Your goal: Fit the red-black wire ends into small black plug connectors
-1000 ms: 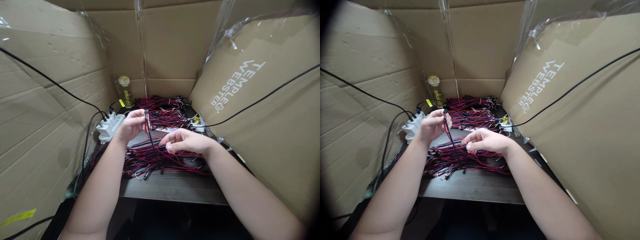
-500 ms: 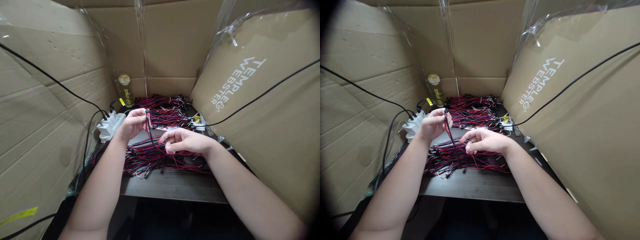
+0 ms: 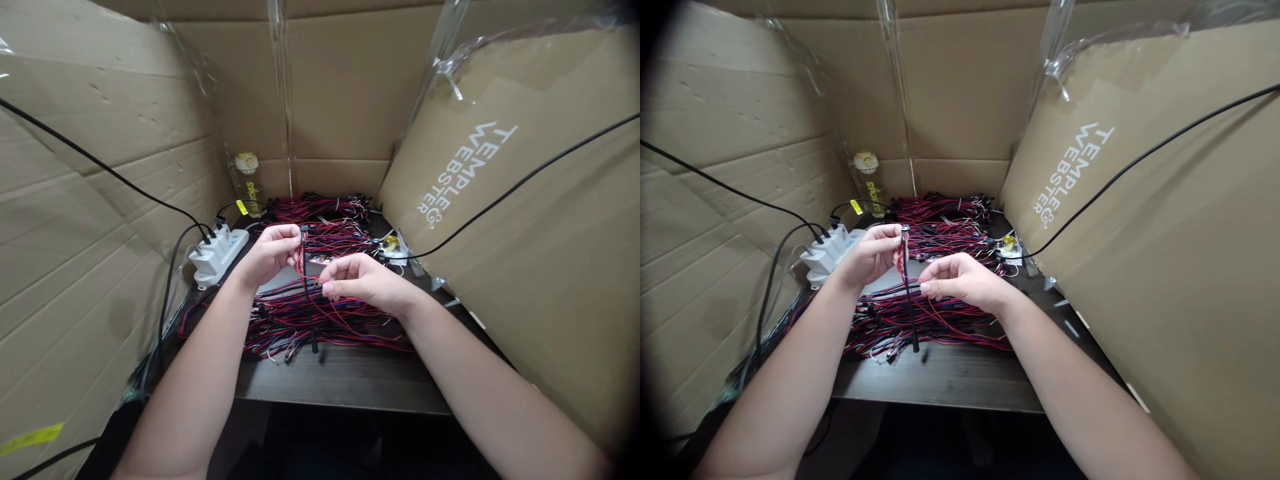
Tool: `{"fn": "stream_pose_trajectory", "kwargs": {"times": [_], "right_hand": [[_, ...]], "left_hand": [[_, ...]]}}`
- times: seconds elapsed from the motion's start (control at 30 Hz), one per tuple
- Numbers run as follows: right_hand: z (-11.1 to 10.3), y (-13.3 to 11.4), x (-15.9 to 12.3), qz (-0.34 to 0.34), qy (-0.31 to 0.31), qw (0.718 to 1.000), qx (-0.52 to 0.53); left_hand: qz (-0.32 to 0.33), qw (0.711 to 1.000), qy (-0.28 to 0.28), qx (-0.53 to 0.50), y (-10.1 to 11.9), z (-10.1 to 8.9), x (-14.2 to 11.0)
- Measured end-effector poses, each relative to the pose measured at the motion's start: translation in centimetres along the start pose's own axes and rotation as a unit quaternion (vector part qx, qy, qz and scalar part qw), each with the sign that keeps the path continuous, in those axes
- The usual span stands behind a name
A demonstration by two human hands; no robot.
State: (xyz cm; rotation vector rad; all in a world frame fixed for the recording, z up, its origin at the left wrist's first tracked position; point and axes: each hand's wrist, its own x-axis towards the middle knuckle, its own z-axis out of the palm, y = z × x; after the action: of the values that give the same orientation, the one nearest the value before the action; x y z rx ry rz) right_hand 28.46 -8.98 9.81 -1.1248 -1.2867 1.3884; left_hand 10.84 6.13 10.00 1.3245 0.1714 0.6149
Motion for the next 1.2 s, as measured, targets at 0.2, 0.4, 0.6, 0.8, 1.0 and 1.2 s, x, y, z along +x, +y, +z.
{"fn": "stream_pose_trajectory", "kwargs": {"times": [0.2, 0.4, 0.6, 0.8, 1.0, 1.2], "right_hand": [[0.2, 0.5, 0.4, -0.005, 0.016, 1.000, -0.009], [0.0, 1.0, 0.7, 0.006, -0.006, 0.999, -0.041], [-0.4, 0.5, 0.4, 0.018, -0.021, 0.998, -0.048], [-0.8, 0.8, 0.5, -0.004, -0.019, 0.997, -0.071], [-0.6, 1.1, 0.7, 0.025, 0.023, 0.999, -0.019], [-0.7, 1.2, 1.0, 0.014, 0.065, 0.998, -0.019]], "left_hand": [[0.015, 0.999, 0.048, -0.004, 0.1, 0.3, 0.2], [0.009, 0.998, 0.065, 0.015, 0.0, 0.6, 0.3], [0.001, 0.997, 0.079, 0.021, 0.0, 0.7, 0.4], [-0.017, 0.995, 0.088, 0.032, -0.2, 0.7, 0.6], [-0.024, 0.994, 0.099, 0.045, -0.2, 0.7, 0.7], [-0.034, 0.991, 0.115, 0.063, -0.7, 0.6, 1.0]]}}
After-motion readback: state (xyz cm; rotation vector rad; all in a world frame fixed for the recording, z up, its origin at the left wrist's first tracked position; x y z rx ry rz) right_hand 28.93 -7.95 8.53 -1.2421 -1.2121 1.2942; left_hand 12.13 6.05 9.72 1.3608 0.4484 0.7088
